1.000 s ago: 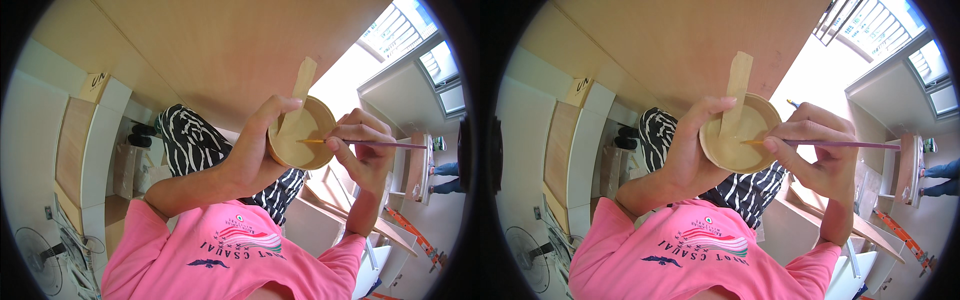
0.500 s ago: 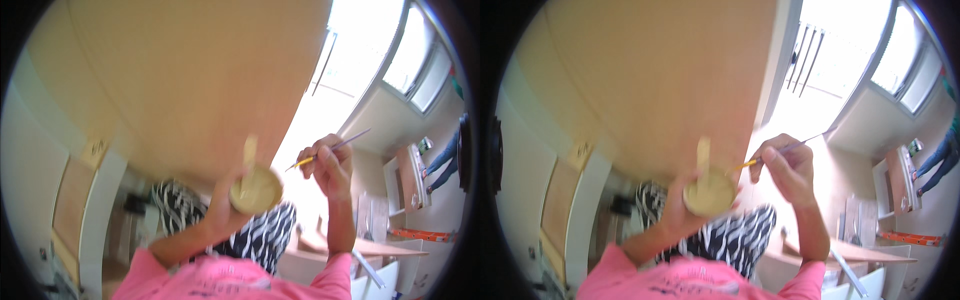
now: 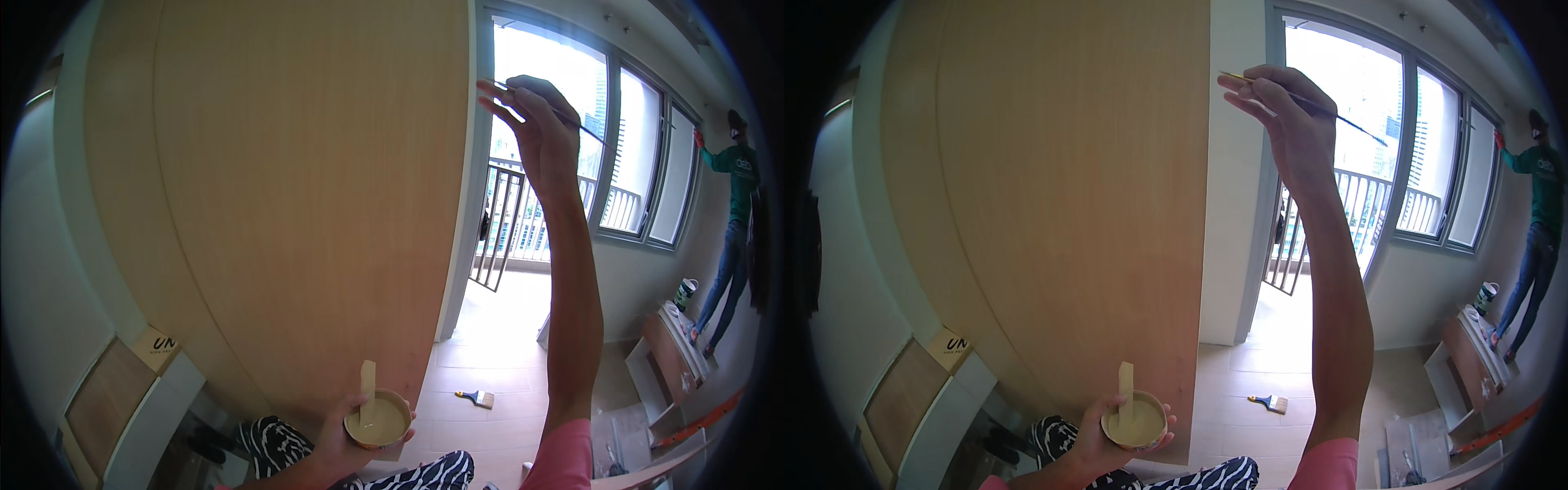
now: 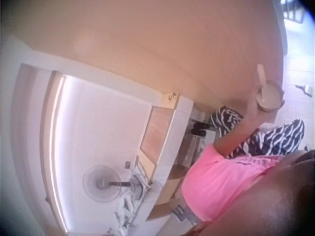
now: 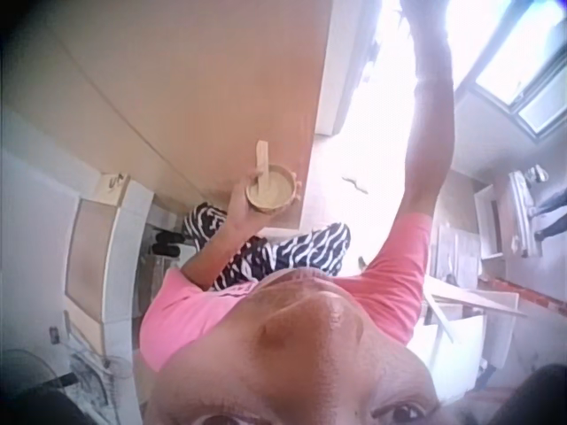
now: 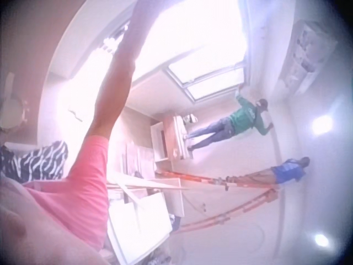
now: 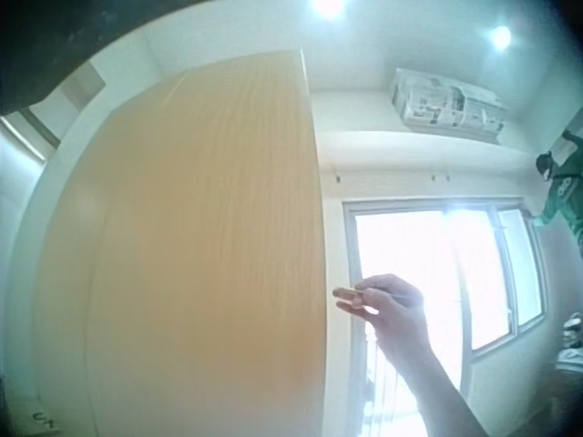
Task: The person paints a curved wall section using a small brush and a container of beige paint. They repeatedly dip the brush into the container and apply paint to the upper edge of the wall near a window. Another person is visible in the background working on a different area.
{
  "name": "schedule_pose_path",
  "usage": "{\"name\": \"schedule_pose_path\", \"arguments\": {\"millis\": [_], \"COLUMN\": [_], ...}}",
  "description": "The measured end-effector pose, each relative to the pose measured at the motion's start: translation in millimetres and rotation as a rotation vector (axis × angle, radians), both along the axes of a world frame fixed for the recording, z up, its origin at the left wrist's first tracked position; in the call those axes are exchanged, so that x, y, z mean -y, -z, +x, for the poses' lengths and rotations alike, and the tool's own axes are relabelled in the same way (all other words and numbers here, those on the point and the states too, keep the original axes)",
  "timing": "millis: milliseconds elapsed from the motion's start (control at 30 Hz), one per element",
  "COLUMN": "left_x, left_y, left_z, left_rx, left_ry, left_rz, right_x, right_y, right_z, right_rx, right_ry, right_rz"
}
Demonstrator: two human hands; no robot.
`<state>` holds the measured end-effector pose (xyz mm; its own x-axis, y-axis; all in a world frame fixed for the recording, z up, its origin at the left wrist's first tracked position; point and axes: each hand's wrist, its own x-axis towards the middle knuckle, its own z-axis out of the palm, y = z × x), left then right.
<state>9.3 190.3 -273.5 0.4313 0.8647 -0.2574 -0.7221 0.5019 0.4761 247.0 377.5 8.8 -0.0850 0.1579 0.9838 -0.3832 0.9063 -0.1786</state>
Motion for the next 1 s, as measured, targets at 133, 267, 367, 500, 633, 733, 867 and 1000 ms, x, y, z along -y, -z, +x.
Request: {"name": "schedule_pose_path", "arguments": {"millis": [133,267,367,500,633,733,867,1000], "left_x": [-3,-7,-10,-12,-15,-23,-26,-23], "left_y": [1,4,9,10,10,16,22,45], "left_z": [-1,-3,-2,-3,-2,10,27,28], "left_rx": [0.006,0.002,0.026,0.043,0.055,0.083,0.141,0.249], "left_ry": [-0.017,-0.011,-0.02,-0.005,0.016,0.094,0.191,0.231], "left_rz": [-0.003,0.02,0.007,-0.008,-0.028,-0.008,0.008,0.026], "right_x": [-12,-17,-22,-17,-22,-26,-21,-15], "right_y": [-2,-3,-6,-7,-7,-4,1,2], "right_z": [-5,-8,-8,-9,-6,-6,-15,-18], "right_rx": [-0.002,-0.002,0.015,0.034,0.056,0.047,0.011,0.056], "right_ry": [0.022,0.044,0.061,0.086,0.083,0.008,-0.157,-0.131], "right_rz": [-0.004,-0.012,0.008,0.003,0.011,-0.023,-0.066,-0.024]}}
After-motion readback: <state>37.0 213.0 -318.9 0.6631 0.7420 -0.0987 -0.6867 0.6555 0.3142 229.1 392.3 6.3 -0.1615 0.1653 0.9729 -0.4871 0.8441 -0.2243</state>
